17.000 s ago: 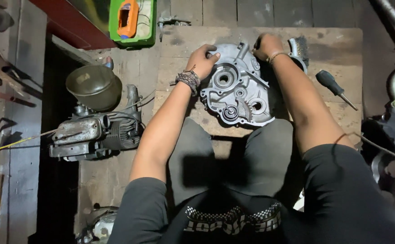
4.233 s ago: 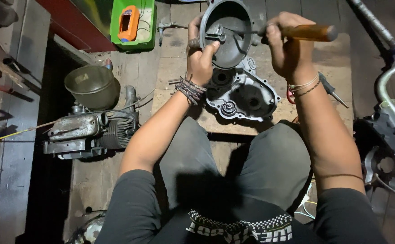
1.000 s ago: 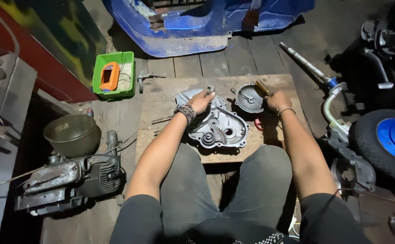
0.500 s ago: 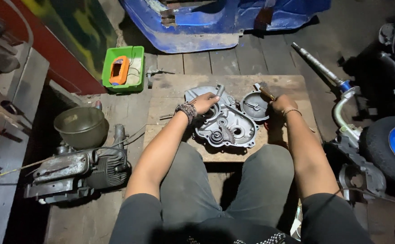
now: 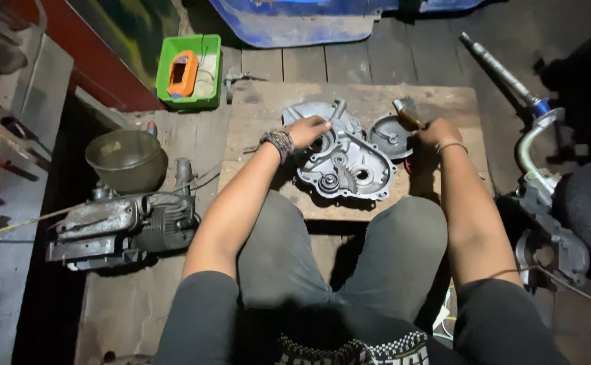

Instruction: Disassembling a motorcycle engine casing by removing fasteners and prying the components apart using tools.

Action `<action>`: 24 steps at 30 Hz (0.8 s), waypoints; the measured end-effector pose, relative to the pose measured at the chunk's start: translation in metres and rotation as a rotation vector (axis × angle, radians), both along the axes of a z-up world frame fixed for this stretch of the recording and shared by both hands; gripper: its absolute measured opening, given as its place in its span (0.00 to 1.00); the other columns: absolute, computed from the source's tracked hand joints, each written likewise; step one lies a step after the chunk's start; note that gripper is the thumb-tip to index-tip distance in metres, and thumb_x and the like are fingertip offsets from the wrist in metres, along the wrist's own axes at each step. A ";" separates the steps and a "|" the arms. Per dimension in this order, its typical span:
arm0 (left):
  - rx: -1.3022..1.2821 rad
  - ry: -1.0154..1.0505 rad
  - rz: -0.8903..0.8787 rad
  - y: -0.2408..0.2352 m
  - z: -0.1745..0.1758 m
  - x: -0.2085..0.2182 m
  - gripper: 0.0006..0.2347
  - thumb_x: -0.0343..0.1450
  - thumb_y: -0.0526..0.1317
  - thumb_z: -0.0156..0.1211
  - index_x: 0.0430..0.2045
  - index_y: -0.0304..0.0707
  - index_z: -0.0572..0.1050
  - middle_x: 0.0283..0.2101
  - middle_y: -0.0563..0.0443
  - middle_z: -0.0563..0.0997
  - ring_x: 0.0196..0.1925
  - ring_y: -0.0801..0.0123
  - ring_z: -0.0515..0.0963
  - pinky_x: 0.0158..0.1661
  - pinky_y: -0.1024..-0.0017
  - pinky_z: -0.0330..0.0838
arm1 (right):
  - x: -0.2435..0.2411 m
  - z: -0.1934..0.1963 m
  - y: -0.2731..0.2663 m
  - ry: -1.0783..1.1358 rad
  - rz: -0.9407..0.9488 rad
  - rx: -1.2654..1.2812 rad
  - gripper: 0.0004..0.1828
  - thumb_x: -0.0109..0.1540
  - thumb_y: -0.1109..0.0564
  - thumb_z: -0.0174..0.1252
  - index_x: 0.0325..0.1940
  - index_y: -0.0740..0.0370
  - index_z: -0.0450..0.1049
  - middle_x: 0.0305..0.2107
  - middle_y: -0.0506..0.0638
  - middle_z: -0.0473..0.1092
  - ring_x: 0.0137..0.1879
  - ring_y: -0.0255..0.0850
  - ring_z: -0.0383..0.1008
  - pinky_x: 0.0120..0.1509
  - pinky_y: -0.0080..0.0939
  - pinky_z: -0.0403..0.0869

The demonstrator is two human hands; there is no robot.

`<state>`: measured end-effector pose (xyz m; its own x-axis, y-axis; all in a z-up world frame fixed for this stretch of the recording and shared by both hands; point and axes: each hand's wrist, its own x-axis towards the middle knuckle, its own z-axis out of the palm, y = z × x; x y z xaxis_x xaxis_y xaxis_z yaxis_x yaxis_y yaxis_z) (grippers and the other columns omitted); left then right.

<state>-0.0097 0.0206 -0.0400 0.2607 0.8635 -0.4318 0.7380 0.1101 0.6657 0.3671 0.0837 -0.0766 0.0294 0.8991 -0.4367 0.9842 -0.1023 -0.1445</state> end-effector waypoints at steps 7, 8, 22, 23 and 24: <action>0.094 0.035 0.066 0.016 -0.055 -0.018 0.29 0.72 0.67 0.47 0.61 0.49 0.72 0.61 0.42 0.77 0.68 0.49 0.71 0.67 0.54 0.62 | 0.007 -0.004 0.010 0.012 0.009 0.324 0.26 0.65 0.42 0.58 0.39 0.71 0.83 0.30 0.66 0.79 0.43 0.64 0.81 0.45 0.59 0.79; 0.094 0.036 0.081 0.019 -0.058 -0.024 0.29 0.72 0.67 0.47 0.61 0.49 0.72 0.61 0.42 0.77 0.68 0.49 0.71 0.67 0.54 0.62 | 0.007 -0.018 0.032 0.014 0.024 0.325 0.26 0.65 0.42 0.58 0.39 0.71 0.83 0.30 0.66 0.79 0.43 0.64 0.81 0.45 0.59 0.79; -0.089 0.182 0.126 -0.046 0.008 -0.056 0.29 0.69 0.60 0.53 0.63 0.46 0.68 0.67 0.43 0.70 0.66 0.50 0.70 0.63 0.55 0.63 | -0.152 0.086 0.042 1.203 0.289 0.546 0.05 0.74 0.59 0.60 0.44 0.57 0.72 0.35 0.46 0.70 0.38 0.35 0.69 0.43 0.39 0.70; -0.093 0.180 0.128 -0.048 0.007 -0.057 0.29 0.69 0.60 0.53 0.63 0.46 0.68 0.67 0.43 0.70 0.66 0.50 0.70 0.63 0.55 0.63 | -0.156 0.083 0.041 1.201 0.289 0.540 0.05 0.74 0.59 0.60 0.44 0.57 0.72 0.35 0.46 0.70 0.38 0.35 0.69 0.43 0.39 0.70; -0.086 0.216 0.105 -0.049 0.006 -0.059 0.28 0.69 0.61 0.53 0.59 0.46 0.70 0.64 0.42 0.73 0.63 0.50 0.72 0.59 0.55 0.65 | -0.160 0.081 0.040 1.070 0.368 0.606 0.04 0.72 0.57 0.62 0.46 0.59 0.75 0.39 0.50 0.74 0.42 0.39 0.73 0.47 0.42 0.72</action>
